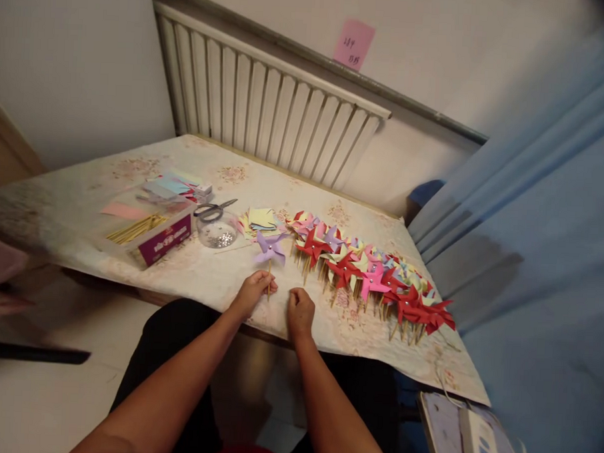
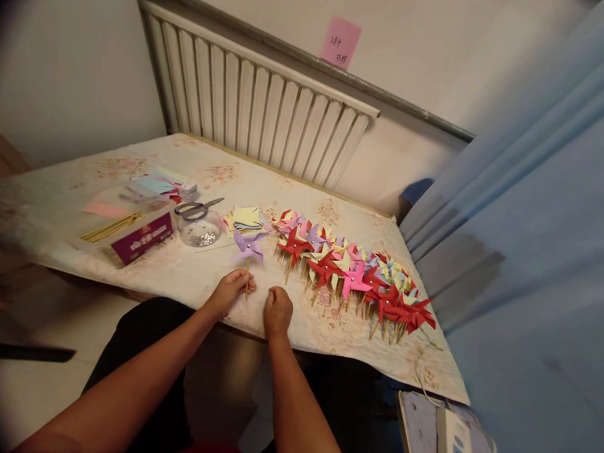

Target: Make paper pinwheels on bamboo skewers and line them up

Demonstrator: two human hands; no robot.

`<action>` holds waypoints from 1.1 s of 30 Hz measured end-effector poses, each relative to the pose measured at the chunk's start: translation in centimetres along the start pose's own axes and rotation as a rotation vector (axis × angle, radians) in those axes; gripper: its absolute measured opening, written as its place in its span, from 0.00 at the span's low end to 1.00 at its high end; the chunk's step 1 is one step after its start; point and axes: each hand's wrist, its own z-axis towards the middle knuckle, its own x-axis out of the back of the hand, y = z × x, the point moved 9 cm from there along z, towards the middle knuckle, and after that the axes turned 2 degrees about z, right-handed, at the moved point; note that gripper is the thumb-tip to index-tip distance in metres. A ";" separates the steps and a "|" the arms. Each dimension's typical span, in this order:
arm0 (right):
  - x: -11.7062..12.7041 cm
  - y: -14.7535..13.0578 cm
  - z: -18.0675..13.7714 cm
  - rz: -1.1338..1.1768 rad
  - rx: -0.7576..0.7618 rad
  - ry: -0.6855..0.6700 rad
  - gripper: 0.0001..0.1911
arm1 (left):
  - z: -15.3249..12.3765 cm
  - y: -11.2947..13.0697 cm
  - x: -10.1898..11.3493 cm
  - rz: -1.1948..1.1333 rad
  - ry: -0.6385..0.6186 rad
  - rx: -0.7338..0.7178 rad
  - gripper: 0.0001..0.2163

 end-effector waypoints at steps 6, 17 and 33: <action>1.3 0.7 -1.7 0.087 0.029 -0.025 0.13 | 0.0 -0.4 0.4 -0.012 0.062 0.007 0.17; 4.4 2.1 -3.9 0.162 0.068 -0.073 0.12 | -0.1 -1.1 0.7 0.020 0.114 -0.006 0.19; 9.2 5.2 -4.6 0.208 0.003 -0.078 0.11 | -1.0 -1.5 0.7 0.061 0.131 0.004 0.17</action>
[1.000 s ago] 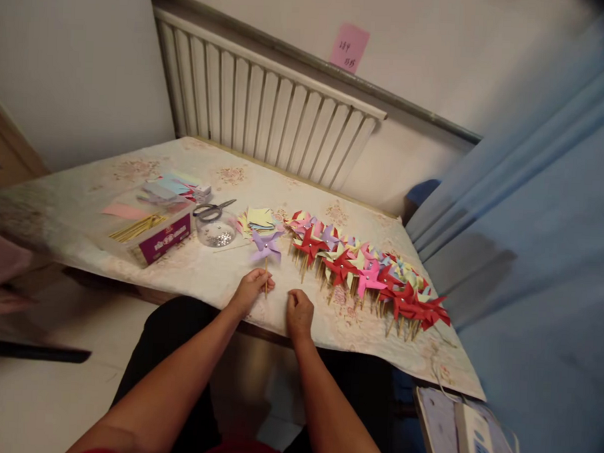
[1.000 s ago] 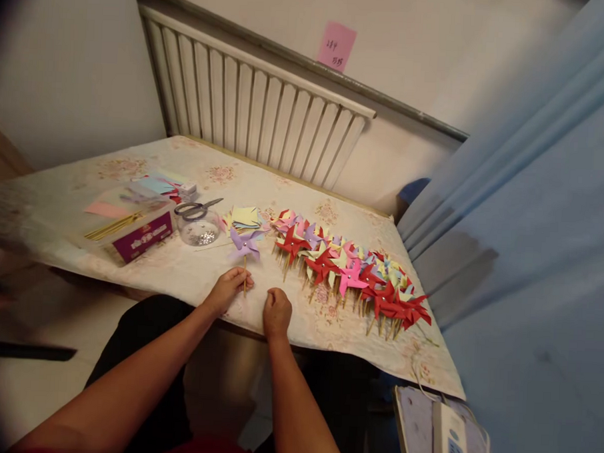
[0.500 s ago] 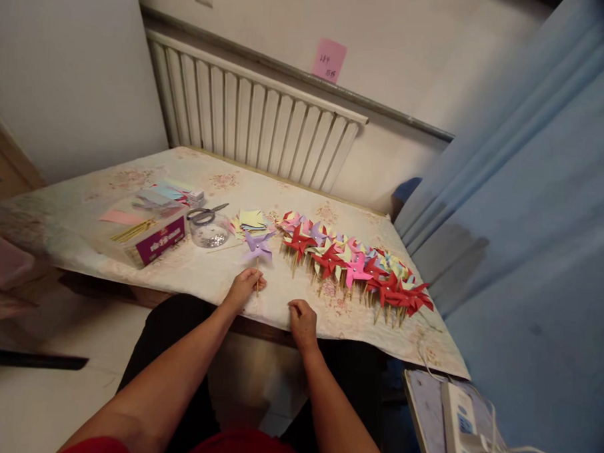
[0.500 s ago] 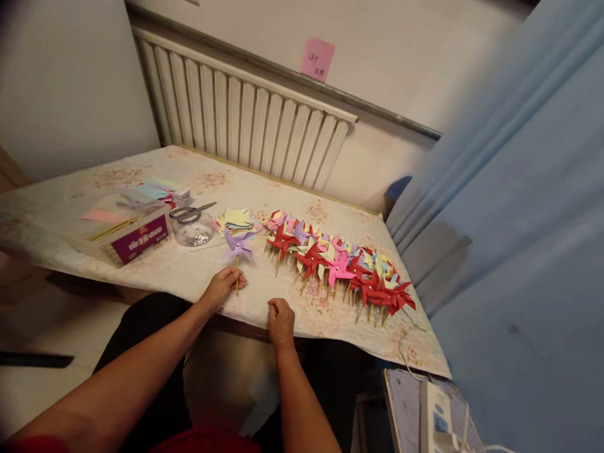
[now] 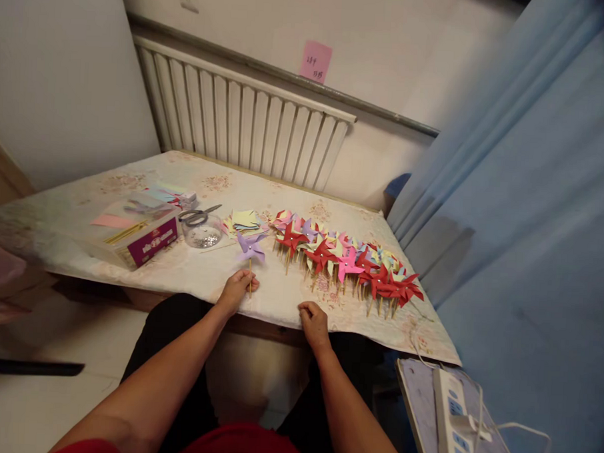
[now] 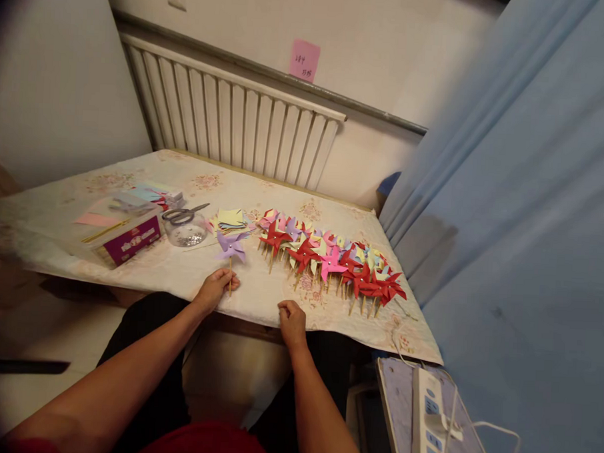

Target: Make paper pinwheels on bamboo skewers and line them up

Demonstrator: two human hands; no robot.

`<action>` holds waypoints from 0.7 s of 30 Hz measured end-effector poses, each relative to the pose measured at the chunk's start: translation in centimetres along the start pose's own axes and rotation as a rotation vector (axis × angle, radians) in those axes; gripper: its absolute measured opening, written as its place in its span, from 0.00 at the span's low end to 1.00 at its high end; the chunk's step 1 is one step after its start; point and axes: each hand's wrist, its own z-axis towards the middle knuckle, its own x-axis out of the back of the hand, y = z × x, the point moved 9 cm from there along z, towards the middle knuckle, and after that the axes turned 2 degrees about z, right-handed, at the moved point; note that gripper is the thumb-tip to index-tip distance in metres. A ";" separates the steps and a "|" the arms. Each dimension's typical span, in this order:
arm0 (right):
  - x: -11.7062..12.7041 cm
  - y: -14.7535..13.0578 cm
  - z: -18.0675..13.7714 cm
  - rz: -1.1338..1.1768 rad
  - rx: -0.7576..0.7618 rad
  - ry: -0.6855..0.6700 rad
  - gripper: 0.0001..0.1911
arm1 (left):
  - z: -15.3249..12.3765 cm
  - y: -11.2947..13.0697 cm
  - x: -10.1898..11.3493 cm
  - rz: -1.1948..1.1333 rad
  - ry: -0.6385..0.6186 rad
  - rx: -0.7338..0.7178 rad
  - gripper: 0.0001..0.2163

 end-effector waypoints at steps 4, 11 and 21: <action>-0.1 -0.3 -0.2 -0.016 0.017 0.040 0.11 | -0.1 0.1 0.1 0.013 0.008 0.002 0.16; -0.6 -0.4 -0.5 -0.052 0.039 0.094 0.12 | -0.2 0.3 0.1 0.017 0.015 -0.003 0.18; -0.7 -0.4 -0.6 -0.066 0.046 0.106 0.12 | 0.1 -0.2 0.4 0.020 0.018 0.020 0.19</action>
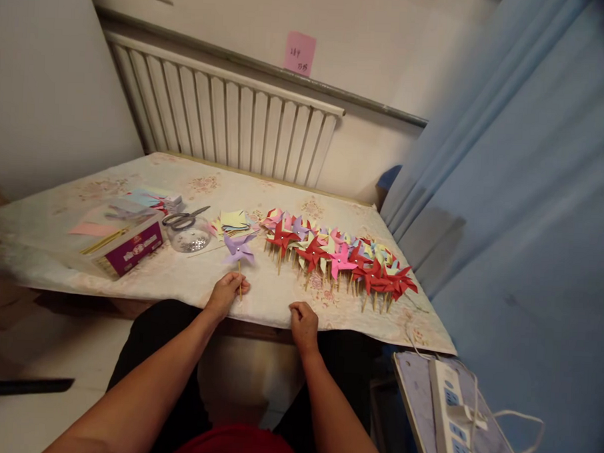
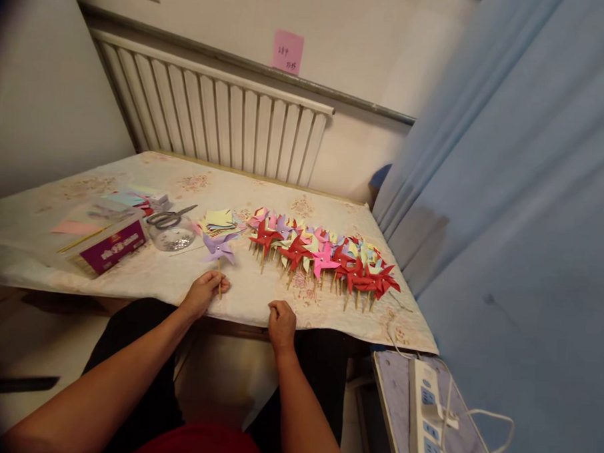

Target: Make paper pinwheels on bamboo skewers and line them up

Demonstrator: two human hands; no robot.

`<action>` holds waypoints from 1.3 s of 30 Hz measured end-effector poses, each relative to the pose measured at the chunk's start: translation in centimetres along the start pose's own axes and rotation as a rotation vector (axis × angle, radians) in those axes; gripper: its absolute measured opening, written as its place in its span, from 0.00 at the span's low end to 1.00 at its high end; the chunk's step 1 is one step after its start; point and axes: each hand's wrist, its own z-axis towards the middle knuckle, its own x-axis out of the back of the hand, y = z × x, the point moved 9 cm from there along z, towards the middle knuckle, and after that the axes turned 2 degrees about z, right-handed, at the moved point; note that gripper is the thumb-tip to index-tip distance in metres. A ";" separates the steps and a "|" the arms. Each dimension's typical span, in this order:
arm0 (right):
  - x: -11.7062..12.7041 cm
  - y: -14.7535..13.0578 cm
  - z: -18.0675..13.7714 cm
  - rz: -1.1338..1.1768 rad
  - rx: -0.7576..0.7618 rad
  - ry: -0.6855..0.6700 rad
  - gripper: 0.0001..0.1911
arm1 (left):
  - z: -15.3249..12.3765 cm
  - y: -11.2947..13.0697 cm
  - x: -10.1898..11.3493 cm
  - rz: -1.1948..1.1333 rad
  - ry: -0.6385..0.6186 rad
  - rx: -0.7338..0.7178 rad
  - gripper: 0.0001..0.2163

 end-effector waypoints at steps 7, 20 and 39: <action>-0.2 0.1 -0.1 -0.032 0.026 0.010 0.12 | 0.1 -0.2 0.0 -0.033 -0.012 0.000 0.17; -0.5 0.5 -0.3 -0.042 0.060 0.025 0.11 | 0.4 -0.8 0.2 -0.059 -0.011 0.007 0.19; -0.4 0.3 -0.3 -0.051 0.066 0.043 0.12 | 0.1 -0.5 0.2 -0.032 -0.003 0.006 0.19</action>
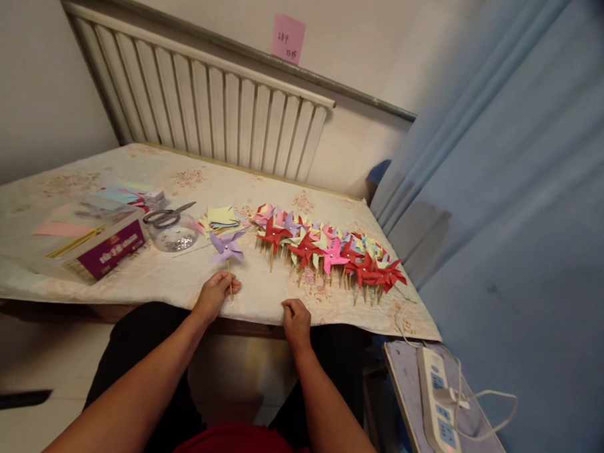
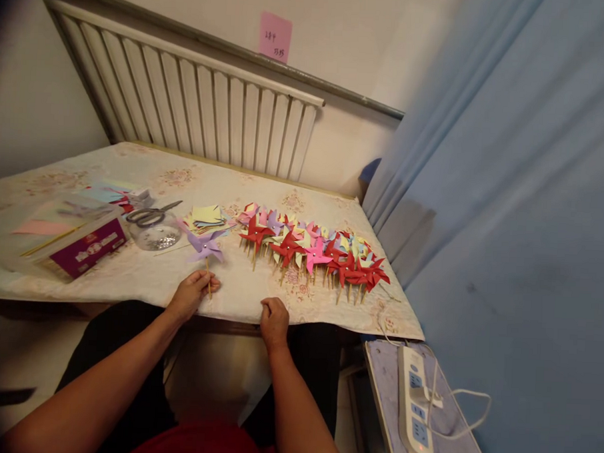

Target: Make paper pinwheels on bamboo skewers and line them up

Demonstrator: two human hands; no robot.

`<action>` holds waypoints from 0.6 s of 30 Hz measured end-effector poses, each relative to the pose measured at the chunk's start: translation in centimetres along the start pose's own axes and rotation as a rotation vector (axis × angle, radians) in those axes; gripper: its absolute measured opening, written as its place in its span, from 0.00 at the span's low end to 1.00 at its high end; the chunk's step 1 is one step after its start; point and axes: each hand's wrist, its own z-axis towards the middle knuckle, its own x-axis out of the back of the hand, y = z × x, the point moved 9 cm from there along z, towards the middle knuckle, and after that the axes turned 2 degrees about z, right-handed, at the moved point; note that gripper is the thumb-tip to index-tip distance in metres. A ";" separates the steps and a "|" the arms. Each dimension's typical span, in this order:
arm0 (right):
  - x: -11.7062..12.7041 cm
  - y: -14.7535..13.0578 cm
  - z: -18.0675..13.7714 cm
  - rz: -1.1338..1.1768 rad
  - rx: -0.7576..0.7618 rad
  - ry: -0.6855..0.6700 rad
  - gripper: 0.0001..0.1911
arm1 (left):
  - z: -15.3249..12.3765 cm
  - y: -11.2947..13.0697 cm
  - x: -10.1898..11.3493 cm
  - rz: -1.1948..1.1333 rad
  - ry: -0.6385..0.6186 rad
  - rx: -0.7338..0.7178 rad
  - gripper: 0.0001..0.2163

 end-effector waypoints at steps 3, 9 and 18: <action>0.0 0.0 0.0 0.005 0.000 0.004 0.12 | 0.0 0.1 -0.1 -0.008 -0.008 -0.005 0.20; 0.1 -0.2 0.1 -0.006 0.003 0.006 0.12 | 0.2 0.0 0.1 -0.013 -0.009 -0.014 0.19; 0.2 -0.3 0.2 -0.014 -0.006 0.002 0.12 | 0.3 0.1 0.0 -0.002 -0.014 -0.017 0.19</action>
